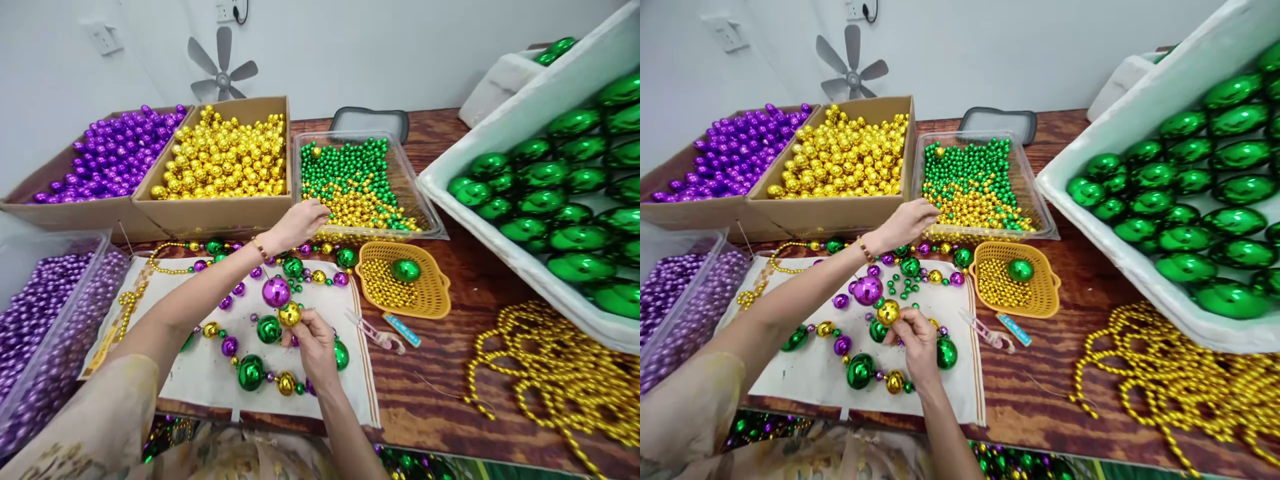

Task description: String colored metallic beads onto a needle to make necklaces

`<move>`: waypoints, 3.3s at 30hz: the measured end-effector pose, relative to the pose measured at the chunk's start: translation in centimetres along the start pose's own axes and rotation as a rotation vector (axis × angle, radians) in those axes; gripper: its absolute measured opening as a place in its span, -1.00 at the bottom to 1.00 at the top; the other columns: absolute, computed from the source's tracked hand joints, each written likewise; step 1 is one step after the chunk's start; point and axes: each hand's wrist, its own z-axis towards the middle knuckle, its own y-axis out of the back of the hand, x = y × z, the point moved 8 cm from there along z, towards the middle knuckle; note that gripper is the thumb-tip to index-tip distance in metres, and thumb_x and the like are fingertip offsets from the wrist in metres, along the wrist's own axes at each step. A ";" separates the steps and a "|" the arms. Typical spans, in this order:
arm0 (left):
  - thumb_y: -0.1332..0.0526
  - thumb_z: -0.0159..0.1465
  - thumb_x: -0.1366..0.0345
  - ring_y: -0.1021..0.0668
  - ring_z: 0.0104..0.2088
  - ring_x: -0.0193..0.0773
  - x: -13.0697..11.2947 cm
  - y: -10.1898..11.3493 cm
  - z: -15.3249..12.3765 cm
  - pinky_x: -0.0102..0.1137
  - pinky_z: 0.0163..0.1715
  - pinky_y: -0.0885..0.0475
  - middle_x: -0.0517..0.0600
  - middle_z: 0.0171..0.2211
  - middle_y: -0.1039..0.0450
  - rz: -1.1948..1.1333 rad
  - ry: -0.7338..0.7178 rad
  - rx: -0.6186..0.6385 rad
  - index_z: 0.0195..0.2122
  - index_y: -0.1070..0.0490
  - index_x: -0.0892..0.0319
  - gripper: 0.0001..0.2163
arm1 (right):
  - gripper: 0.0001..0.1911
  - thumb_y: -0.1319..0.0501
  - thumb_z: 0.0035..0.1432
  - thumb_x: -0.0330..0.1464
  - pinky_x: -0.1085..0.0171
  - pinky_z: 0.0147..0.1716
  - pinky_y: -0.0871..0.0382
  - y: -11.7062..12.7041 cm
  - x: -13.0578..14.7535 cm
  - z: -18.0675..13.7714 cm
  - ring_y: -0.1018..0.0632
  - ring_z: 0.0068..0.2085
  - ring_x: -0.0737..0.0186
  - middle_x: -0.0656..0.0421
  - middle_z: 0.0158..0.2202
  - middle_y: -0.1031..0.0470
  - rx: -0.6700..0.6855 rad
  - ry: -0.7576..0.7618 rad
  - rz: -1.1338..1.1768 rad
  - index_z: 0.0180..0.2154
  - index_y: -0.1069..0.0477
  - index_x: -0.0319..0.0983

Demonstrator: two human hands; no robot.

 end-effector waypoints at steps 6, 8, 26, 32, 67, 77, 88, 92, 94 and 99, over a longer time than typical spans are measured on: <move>-0.27 0.05 0.60 -0.55 -0.05 0.10 5.4 -4.3 7.7 0.02 0.17 -0.12 0.19 -0.41 -0.54 0.305 0.341 0.299 -0.62 -0.47 0.26 -0.83 | -0.74 -0.31 0.22 -0.15 0.32 -0.48 -0.33 0.8 -0.4 -0.3 -0.47 -0.56 0.31 0.26 -0.61 -0.48 -0.016 -0.030 0.014 -0.34 -0.48 -0.20; -0.31 0.00 0.57 -0.53 -0.04 0.14 6.7 -4.8 8.3 0.06 0.19 -0.03 0.18 -0.50 -0.50 0.308 0.346 0.319 -0.69 -0.41 0.25 -0.81 | -0.75 -0.31 0.22 -0.15 0.32 -0.48 -0.33 1.0 -0.4 -0.2 -0.46 -0.56 0.32 0.26 -0.61 -0.49 -0.018 -0.030 0.022 -0.34 -0.49 -0.21; -0.26 -0.01 0.65 -0.49 -0.02 0.03 3.9 -1.3 7.3 -0.04 0.22 -0.15 0.08 -0.49 -0.40 -0.215 0.271 0.033 -0.72 -0.30 0.20 -0.72 | -0.75 -0.30 0.23 -0.15 0.34 -0.50 -0.33 0.9 0.1 -0.2 -0.47 -0.59 0.34 0.25 -0.55 -0.53 -0.036 -0.002 0.040 -0.35 -0.47 -0.21; -0.29 0.26 0.44 -0.59 -0.26 -0.27 0.5 2.7 -1.8 -0.24 0.01 -0.45 0.04 -0.31 -0.53 -1.178 0.375 -0.092 -0.27 -0.58 0.25 -0.93 | -0.75 -0.32 0.21 -0.16 0.32 -0.49 -0.37 1.2 1.2 0.3 -0.51 -0.55 0.32 0.20 -0.46 -0.59 -0.103 0.043 0.032 -0.34 -0.47 -0.21; -0.37 0.27 0.15 -0.60 -0.35 -0.36 2.9 4.3 -15.4 -0.49 -0.33 -0.44 -0.02 -0.40 -0.54 -1.458 0.558 -0.500 -0.29 -0.58 0.23 -0.78 | -0.77 -0.38 0.11 -0.19 0.35 -0.51 -0.33 -0.8 1.0 1.3 -0.44 -0.57 0.39 0.23 -0.46 -0.51 -0.156 -0.049 -0.082 -0.39 -0.48 -0.22; -0.23 0.37 0.08 -0.62 -0.29 -0.30 2.9 1.7 -16.7 -0.36 -0.24 -0.52 -0.05 -0.28 -0.53 -1.480 0.544 -0.752 0.03 -0.43 0.12 -0.70 | -0.73 -0.42 0.00 -0.18 0.37 -0.54 -0.33 -2.1 -0.8 2.9 -0.45 -0.58 0.39 0.23 -0.50 -0.54 -0.180 -0.149 -0.094 -0.45 -0.49 -0.24; -0.22 0.35 0.05 -0.37 -0.67 -0.51 4.7 2.5 -15.4 -0.57 -0.77 -0.12 -0.19 -0.47 -0.33 -1.207 0.487 -0.783 -0.22 -0.28 0.10 -0.75 | -0.66 -0.41 -0.07 -0.12 0.36 -0.59 -0.38 -2.9 -1.1 5.0 -0.53 -0.59 0.34 0.22 -0.47 -0.58 -0.050 -0.166 -0.236 -0.34 -0.52 -0.23; -0.23 0.33 0.00 -0.37 -0.69 -0.52 4.2 2.5 -14.3 -0.57 -0.80 -0.10 -0.16 -0.47 -0.36 -1.059 0.402 -0.450 -0.22 -0.36 0.16 -0.71 | -0.76 -0.36 0.06 -0.18 0.37 -0.59 -0.36 -2.4 3.3 8.0 -0.50 -0.59 0.36 0.29 -0.56 -0.50 -0.082 0.049 -0.343 -0.29 -0.56 -0.20; -0.23 0.33 -0.02 -0.40 -0.67 -0.50 3.8 1.9 -13.9 -0.57 -0.79 -0.13 -0.13 -0.46 -0.38 -0.963 0.372 -0.278 -0.23 -0.38 0.18 -0.68 | -0.79 -0.34 0.09 -0.19 0.39 -0.65 -0.27 -2.6 5.2 9.8 -0.42 -0.64 0.38 0.32 -0.62 -0.44 -0.083 0.141 -0.353 -0.29 -0.56 -0.18; -0.19 0.35 -0.06 -0.43 -0.65 -0.48 3.5 1.3 -14.0 -0.58 -0.77 -0.19 -0.10 -0.47 -0.39 -0.772 0.376 -0.070 -0.28 -0.36 0.21 -0.62 | -0.87 -0.35 0.06 -0.26 0.40 -0.68 -0.18 -3.3 6.1 12.4 -0.33 -0.65 0.44 0.34 -0.57 -0.44 -0.034 0.204 -0.308 -0.33 -0.56 -0.16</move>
